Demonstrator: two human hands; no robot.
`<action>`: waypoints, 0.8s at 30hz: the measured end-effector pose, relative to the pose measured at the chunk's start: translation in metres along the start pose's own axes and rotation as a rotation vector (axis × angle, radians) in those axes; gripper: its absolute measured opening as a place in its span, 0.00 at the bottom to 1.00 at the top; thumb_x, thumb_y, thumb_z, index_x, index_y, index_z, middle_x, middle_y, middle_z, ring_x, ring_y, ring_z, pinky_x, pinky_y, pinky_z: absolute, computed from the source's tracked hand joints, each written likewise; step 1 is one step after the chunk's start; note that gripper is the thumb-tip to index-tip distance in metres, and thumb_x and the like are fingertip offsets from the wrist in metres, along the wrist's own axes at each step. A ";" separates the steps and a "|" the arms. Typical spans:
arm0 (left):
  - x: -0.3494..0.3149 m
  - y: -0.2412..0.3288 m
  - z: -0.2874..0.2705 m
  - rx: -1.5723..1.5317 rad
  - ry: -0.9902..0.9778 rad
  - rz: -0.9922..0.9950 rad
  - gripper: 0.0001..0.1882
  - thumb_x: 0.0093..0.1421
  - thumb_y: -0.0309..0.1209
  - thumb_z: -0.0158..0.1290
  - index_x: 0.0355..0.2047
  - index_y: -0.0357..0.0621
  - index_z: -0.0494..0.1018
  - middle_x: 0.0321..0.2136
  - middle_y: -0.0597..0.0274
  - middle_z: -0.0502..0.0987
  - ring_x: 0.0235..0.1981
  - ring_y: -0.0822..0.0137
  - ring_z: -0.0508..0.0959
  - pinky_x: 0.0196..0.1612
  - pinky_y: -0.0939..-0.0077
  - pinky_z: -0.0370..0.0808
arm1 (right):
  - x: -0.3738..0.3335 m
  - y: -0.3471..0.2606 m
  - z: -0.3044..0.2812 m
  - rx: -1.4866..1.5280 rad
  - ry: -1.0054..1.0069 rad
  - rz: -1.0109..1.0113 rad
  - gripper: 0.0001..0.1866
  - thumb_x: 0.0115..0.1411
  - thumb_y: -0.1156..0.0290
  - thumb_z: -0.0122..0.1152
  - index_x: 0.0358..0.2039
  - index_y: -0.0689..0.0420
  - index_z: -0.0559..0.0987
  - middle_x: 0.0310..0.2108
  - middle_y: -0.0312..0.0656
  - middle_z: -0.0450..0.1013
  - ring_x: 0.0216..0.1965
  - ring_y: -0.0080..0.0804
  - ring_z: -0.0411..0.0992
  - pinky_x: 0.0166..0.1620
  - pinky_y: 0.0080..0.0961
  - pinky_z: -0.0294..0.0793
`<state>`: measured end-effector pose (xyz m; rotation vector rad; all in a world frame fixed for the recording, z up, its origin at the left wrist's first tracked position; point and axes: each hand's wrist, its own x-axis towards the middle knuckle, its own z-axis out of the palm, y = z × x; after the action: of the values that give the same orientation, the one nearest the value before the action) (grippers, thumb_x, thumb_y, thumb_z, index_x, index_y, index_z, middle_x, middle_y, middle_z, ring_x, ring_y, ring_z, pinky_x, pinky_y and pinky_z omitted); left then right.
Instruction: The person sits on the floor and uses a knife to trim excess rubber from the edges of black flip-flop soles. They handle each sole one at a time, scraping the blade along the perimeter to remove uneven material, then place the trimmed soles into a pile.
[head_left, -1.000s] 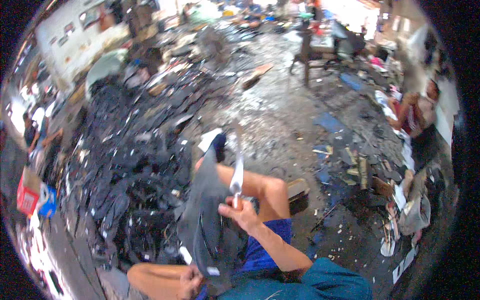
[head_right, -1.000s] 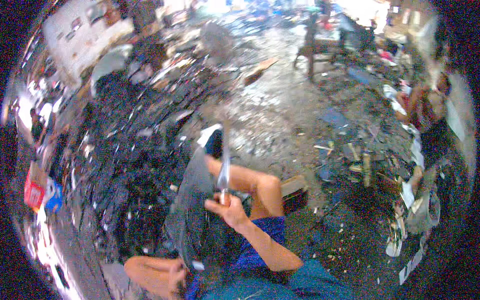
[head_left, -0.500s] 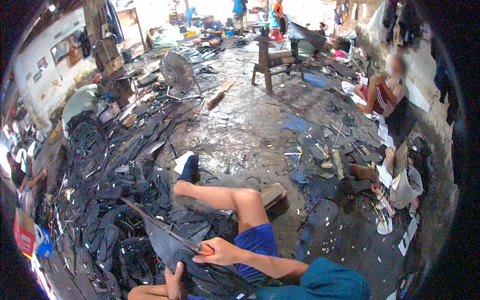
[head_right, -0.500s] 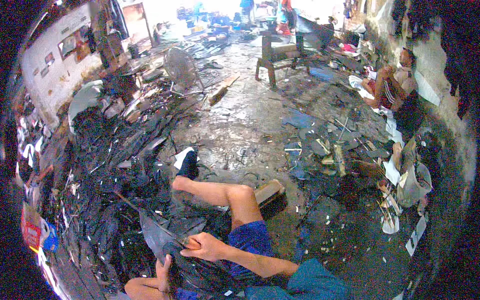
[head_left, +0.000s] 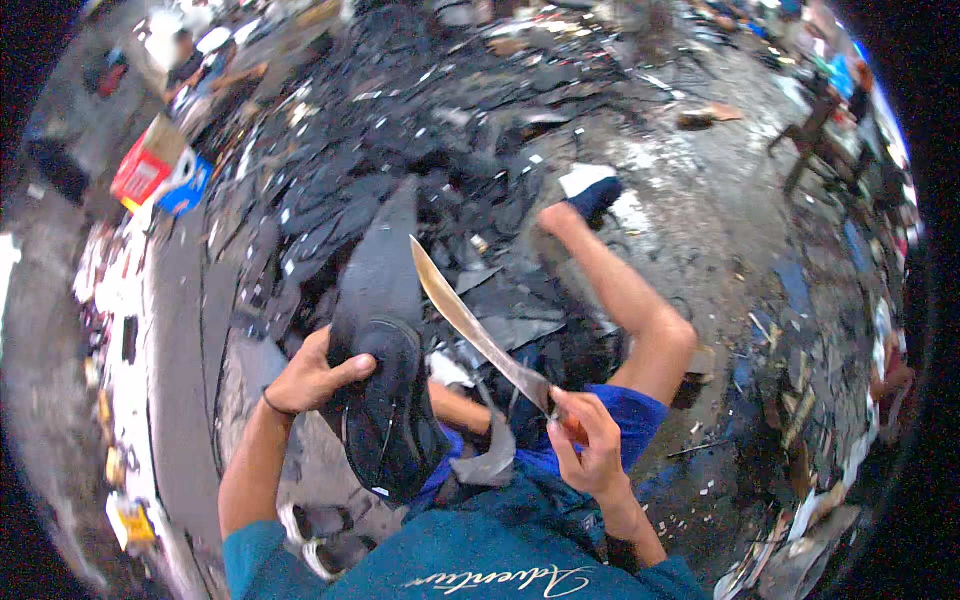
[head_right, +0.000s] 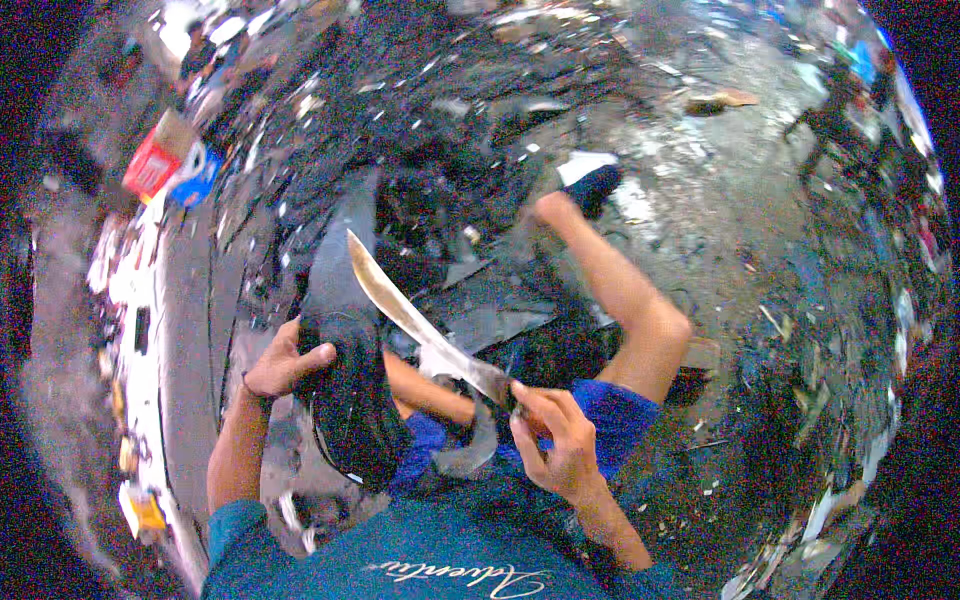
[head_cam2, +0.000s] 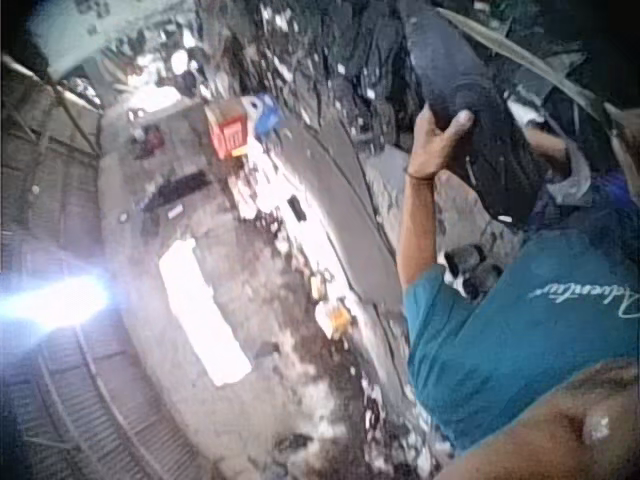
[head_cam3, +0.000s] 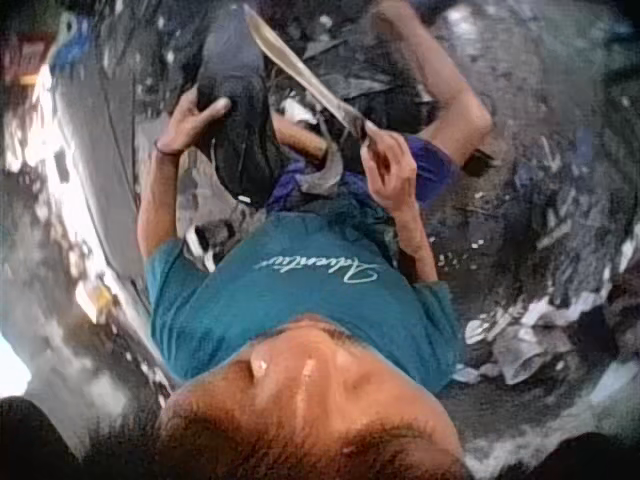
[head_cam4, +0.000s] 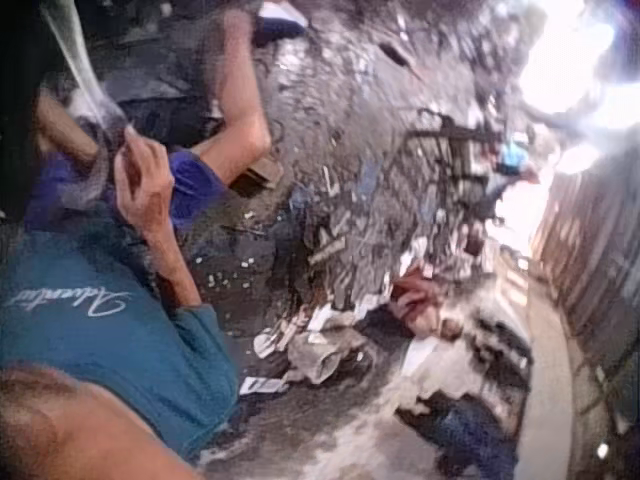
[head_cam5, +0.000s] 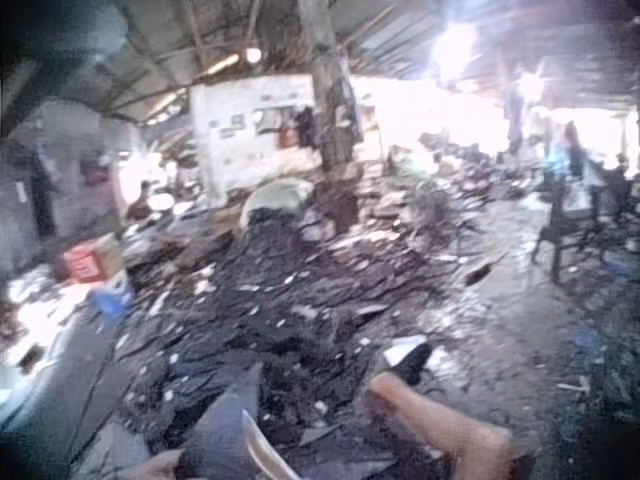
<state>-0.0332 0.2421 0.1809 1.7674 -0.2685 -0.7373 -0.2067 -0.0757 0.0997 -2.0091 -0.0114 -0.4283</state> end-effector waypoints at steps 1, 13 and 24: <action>-0.006 -0.014 -0.008 0.100 -0.036 0.057 0.25 0.62 0.35 0.60 0.54 0.35 0.69 0.47 0.62 0.76 0.48 0.69 0.74 0.54 0.69 0.71 | -0.010 -0.002 0.005 0.044 -0.056 0.021 0.20 0.55 0.74 0.65 0.50 0.58 0.78 0.37 0.47 0.77 0.32 0.39 0.76 0.35 0.30 0.78; -0.059 -0.055 0.033 -0.302 -0.184 -0.169 0.22 0.64 0.33 0.58 0.54 0.35 0.71 0.48 0.62 0.77 0.50 0.72 0.73 0.57 0.70 0.69 | -0.057 0.005 -0.005 -0.035 -0.346 0.082 0.16 0.50 0.70 0.72 0.41 0.55 0.83 0.34 0.43 0.80 0.28 0.35 0.77 0.30 0.28 0.78; -0.045 -0.024 0.058 -0.156 -0.400 -0.199 0.23 0.61 0.29 0.61 0.55 0.36 0.71 0.49 0.62 0.77 0.50 0.73 0.72 0.56 0.73 0.68 | 0.018 -0.049 -0.038 -0.050 -0.576 0.186 0.14 0.55 0.65 0.70 0.42 0.53 0.83 0.27 0.43 0.78 0.24 0.35 0.76 0.27 0.28 0.77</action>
<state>-0.1076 0.2286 0.1648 1.5025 -0.2952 -1.2251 -0.2100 -0.0891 0.1626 -2.0973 -0.1712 0.2779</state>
